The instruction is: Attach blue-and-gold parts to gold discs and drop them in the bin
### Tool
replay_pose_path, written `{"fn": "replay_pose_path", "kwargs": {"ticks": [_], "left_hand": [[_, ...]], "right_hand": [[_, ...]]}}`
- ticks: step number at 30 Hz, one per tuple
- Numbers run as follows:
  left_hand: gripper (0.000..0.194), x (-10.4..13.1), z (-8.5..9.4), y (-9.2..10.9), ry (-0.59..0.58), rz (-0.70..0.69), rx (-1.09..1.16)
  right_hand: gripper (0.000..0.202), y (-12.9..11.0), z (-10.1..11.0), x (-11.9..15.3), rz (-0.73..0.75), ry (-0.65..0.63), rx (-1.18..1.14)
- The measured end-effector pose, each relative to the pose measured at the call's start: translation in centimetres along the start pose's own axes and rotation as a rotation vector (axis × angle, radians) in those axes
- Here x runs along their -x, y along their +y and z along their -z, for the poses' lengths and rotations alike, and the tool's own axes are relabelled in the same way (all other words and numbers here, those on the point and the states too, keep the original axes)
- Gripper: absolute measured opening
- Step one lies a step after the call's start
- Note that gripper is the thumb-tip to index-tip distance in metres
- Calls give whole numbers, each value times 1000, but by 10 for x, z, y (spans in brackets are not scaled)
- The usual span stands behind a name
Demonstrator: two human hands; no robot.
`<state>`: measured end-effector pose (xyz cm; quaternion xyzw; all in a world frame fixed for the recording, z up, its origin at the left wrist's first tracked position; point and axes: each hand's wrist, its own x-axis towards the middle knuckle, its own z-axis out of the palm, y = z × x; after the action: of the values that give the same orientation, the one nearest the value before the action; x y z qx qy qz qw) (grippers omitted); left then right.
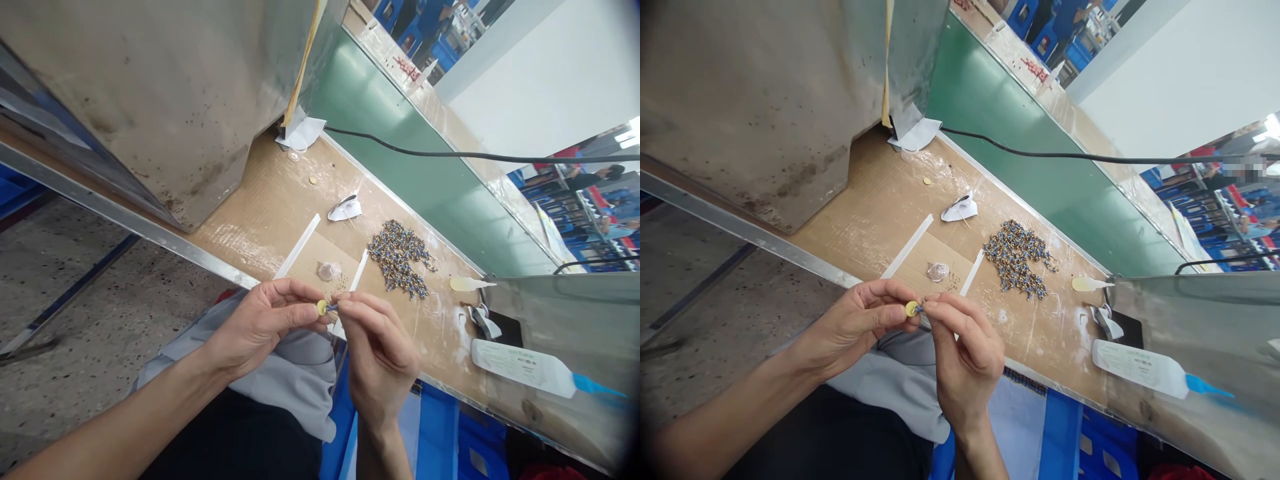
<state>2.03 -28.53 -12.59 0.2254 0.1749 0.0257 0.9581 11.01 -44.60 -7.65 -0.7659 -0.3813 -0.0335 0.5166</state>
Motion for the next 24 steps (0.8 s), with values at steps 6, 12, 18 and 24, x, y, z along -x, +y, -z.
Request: {"fn": "replay_pose_path", "kwargs": {"ticks": [6,12,18,24], "left_hand": [[24,1,-1,1,4,-11,-24],[22,3,-6,1,30,-44,-62],[11,10,-11,3,-8,-120,-163],[15,17,-12,1,57,-137,-248]], "right_hand": [[27,-1,2,-2,-4,-29,-23],[32,-3,4,-2,61,-37,47],[41,-6,9,1,200,-57,143],[45,-4,4,11,325,7,253]]}}
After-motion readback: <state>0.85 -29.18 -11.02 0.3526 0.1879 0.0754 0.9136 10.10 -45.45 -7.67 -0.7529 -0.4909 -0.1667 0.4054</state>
